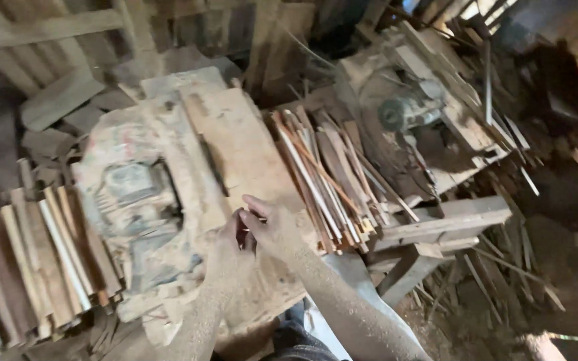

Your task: Feeding thin wooden strips into a woodworking machine for processing and stacking them.

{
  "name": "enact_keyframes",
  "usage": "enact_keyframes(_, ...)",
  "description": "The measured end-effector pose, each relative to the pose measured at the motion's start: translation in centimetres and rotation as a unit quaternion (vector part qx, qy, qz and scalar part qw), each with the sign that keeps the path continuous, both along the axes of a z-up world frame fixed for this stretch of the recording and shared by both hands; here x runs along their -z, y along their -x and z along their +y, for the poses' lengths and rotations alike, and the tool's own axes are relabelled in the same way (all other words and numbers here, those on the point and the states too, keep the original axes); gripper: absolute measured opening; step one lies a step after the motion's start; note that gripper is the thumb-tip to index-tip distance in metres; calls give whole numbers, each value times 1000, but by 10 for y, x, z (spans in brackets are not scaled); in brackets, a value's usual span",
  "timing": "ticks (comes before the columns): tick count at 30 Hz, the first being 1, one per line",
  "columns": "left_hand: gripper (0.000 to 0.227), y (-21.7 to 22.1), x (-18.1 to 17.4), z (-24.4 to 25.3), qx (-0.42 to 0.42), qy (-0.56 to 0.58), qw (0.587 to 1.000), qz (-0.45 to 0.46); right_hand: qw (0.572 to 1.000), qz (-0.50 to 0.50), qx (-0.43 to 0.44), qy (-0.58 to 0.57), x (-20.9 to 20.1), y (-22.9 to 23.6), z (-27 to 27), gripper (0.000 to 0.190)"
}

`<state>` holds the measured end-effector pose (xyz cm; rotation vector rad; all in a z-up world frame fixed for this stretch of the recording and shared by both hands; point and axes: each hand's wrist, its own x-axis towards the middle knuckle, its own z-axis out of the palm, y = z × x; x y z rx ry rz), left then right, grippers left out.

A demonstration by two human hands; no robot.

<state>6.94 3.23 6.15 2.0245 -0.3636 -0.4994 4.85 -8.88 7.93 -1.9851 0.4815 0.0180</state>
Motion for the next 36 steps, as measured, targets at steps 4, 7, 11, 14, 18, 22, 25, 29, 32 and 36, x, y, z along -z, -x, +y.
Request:
enact_keyframes(4,49,13,25,-121,-14,-11,1000,15,990,-76,122,1,51,11,-117,37)
enact_keyframes(7,55,17,63,-191,5,-28,1000,2,987,-39,156,23,66,24,-188,35)
enact_keyframes(11,65,20,89,-258,53,-68,995,41,979,39,193,55,142,29,-274,38)
enact_keyframes(14,68,31,65,-294,85,-96,989,69,968,82,237,21,240,32,-335,44)
enact_keyframes(18,69,23,134,-336,92,-91,989,77,965,96,242,37,257,34,-383,42)
enact_keyframes(22,71,22,152,-359,99,-91,987,85,951,158,250,94,257,23,-421,43)
enact_keyframes(25,70,25,167,-363,92,-102,986,94,948,188,228,119,294,23,-439,32)
enact_keyframes(29,65,19,170,-365,91,-122,982,111,964,138,227,4,275,36,-440,31)
enact_keyframes(32,64,9,183,-375,96,-104,983,117,954,137,245,-106,199,47,-414,40)
enact_keyframes(36,69,-4,150,-392,48,-13,981,188,920,50,240,-307,145,64,-387,20)
